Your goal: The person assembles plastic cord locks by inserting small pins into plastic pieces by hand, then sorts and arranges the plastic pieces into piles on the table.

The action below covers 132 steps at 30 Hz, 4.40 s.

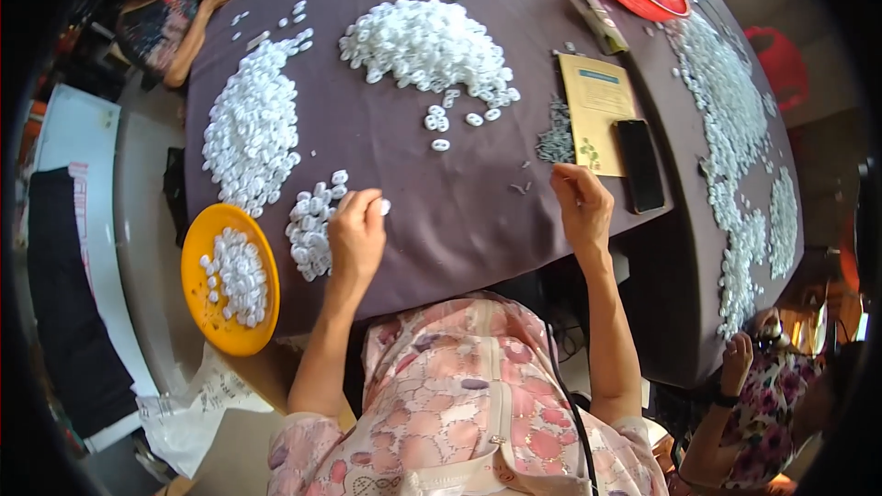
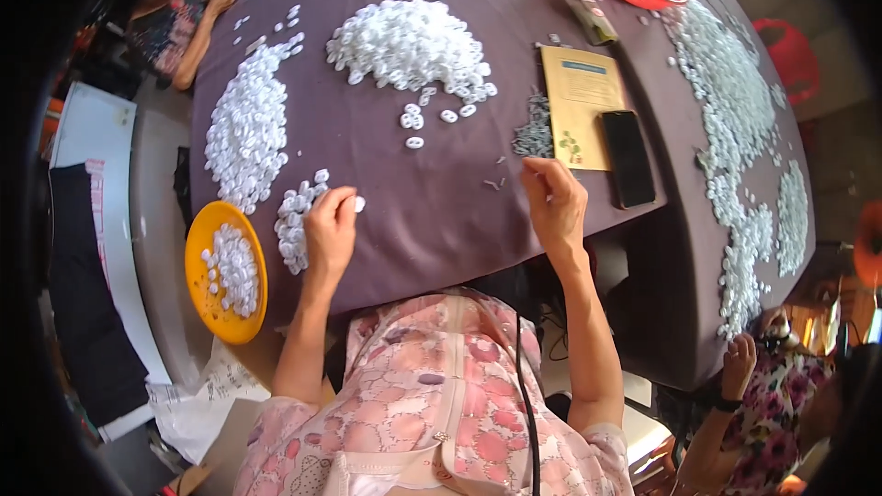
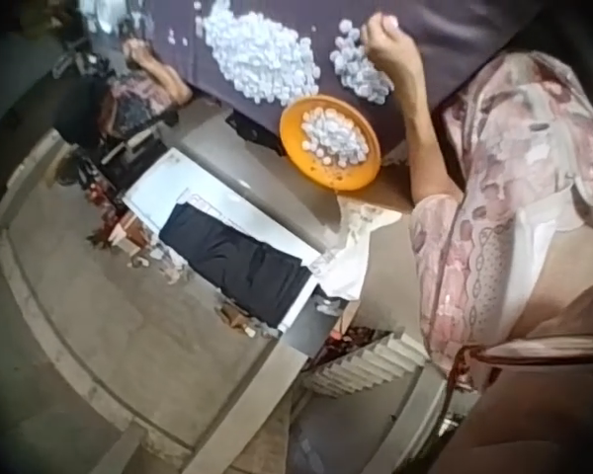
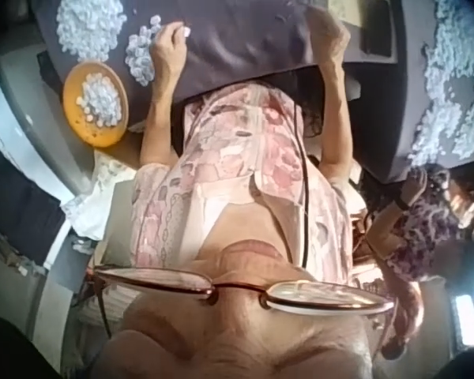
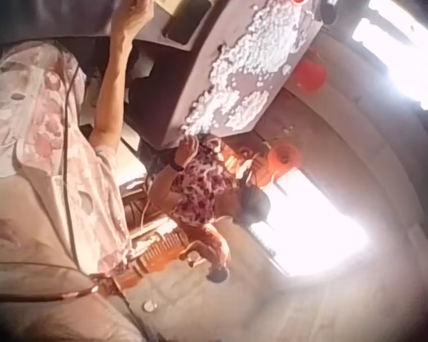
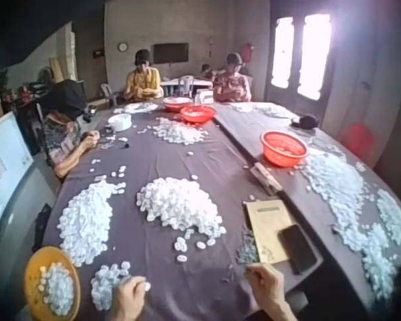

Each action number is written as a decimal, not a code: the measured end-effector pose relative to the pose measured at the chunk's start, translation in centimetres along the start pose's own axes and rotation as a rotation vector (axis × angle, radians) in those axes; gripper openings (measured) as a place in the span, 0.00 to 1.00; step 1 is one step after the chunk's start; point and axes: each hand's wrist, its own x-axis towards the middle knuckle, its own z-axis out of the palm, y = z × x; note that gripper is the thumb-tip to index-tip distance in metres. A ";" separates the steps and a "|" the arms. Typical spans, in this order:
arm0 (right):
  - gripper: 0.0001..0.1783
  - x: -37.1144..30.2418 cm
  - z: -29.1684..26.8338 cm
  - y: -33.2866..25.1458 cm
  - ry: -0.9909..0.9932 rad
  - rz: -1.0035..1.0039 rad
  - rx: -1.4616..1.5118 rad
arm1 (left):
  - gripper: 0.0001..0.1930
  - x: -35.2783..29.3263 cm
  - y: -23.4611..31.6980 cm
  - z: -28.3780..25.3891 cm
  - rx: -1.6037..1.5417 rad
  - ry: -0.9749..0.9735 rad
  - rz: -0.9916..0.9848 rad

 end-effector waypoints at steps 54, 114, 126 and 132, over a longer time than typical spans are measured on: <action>0.06 -0.5 2.0 2.2 -0.074 -0.224 -0.159 | 0.03 12.6 3.2 11.9 0.323 -0.051 -0.056; 0.01 -3.4 3.9 -0.3 -0.384 0.549 0.796 | 0.06 -0.6 7.1 7.6 -0.734 -0.489 -0.373; 0.07 -3.1 3.6 -0.3 -0.466 0.518 0.705 | 0.06 -1.2 6.8 8.1 -0.612 -0.478 -0.241; 0.07 -3.2 4.2 -0.1 -0.424 0.503 0.685 | 0.07 -1.2 6.8 7.8 -0.783 -0.490 -0.376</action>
